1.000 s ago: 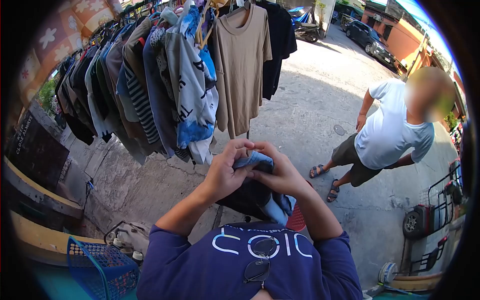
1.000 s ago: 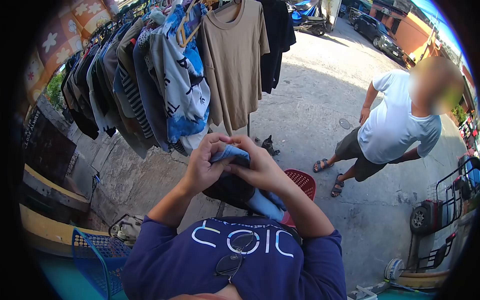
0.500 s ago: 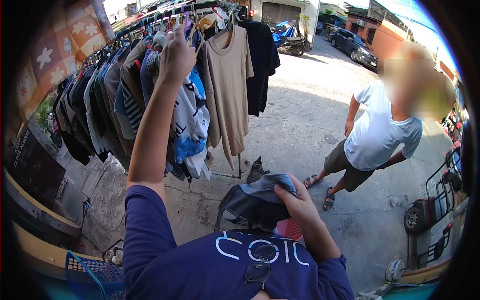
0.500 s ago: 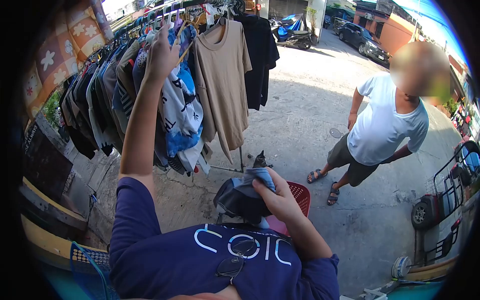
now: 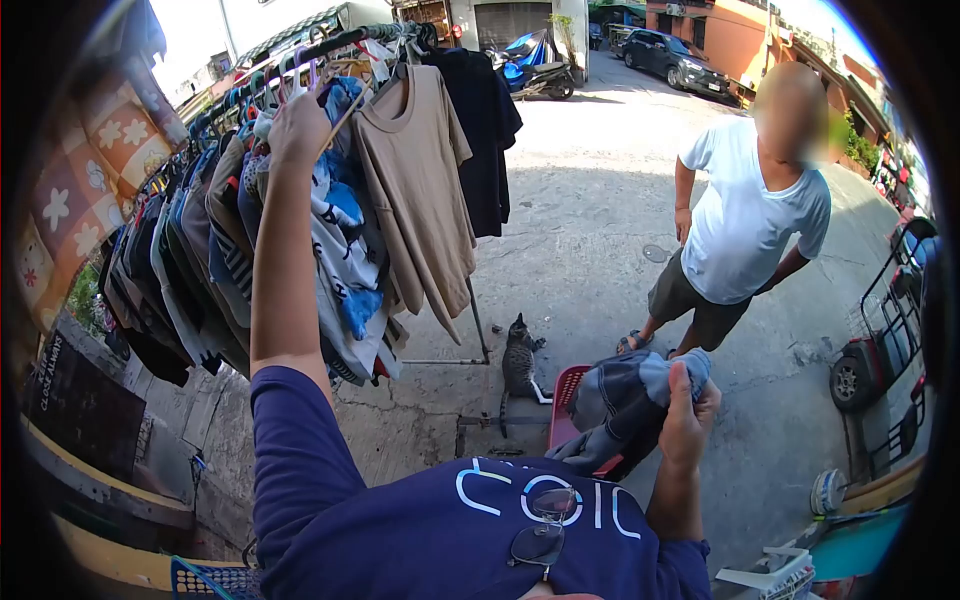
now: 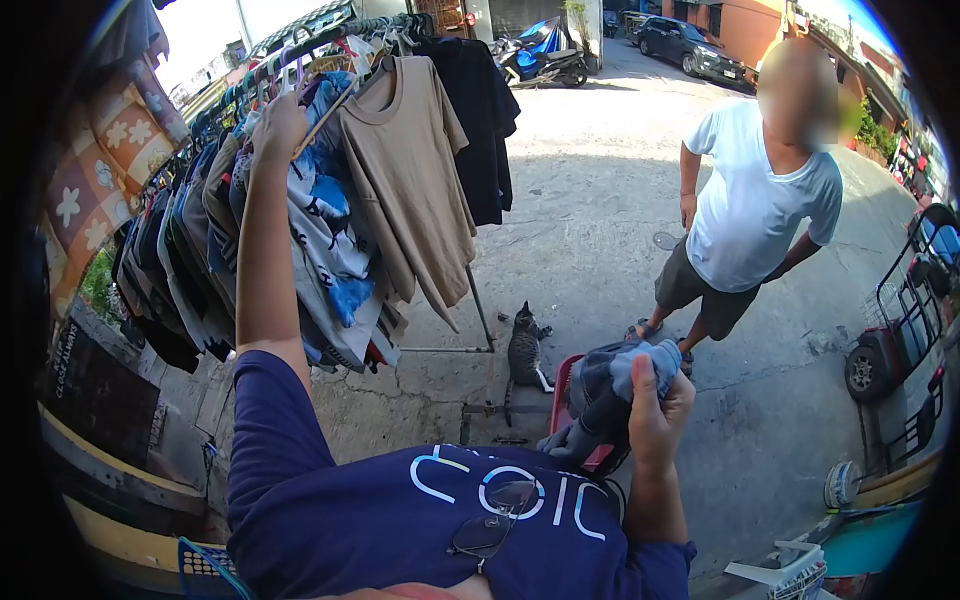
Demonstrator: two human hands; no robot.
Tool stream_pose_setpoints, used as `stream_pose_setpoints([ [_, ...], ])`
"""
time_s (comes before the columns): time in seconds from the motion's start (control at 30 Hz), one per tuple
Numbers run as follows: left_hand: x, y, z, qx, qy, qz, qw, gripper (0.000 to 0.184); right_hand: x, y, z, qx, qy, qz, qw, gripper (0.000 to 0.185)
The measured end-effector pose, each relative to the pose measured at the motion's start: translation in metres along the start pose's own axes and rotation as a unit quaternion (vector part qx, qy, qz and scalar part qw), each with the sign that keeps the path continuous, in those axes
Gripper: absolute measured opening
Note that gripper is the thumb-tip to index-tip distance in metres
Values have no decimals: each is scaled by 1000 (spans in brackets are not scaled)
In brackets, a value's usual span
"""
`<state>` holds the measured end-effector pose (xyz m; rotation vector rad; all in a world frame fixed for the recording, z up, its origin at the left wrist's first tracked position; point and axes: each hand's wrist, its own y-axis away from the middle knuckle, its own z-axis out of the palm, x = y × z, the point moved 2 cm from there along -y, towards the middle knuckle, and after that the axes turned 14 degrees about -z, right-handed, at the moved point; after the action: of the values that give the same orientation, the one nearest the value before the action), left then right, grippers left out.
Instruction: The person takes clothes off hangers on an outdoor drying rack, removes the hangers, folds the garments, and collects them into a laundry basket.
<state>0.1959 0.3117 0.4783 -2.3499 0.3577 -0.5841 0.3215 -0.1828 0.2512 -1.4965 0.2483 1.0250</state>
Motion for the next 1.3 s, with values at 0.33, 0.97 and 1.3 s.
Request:
stream_pose_setpoints([
  [0.33, 6, 1, 73, -141, -107, 32, 984, 24, 1, 1, -12, 43, 109, -30, 993, 26],
  [0.97, -289, 502, 216, -762, -7, -167, 626, 19, 38, 7, -16, 81, -93, 229, 965, 6],
  [1.3, -182, 531, 183, -789, 59, -139, 596, 82, 48, 14, -8, 73, -147, 255, 953, 9],
])
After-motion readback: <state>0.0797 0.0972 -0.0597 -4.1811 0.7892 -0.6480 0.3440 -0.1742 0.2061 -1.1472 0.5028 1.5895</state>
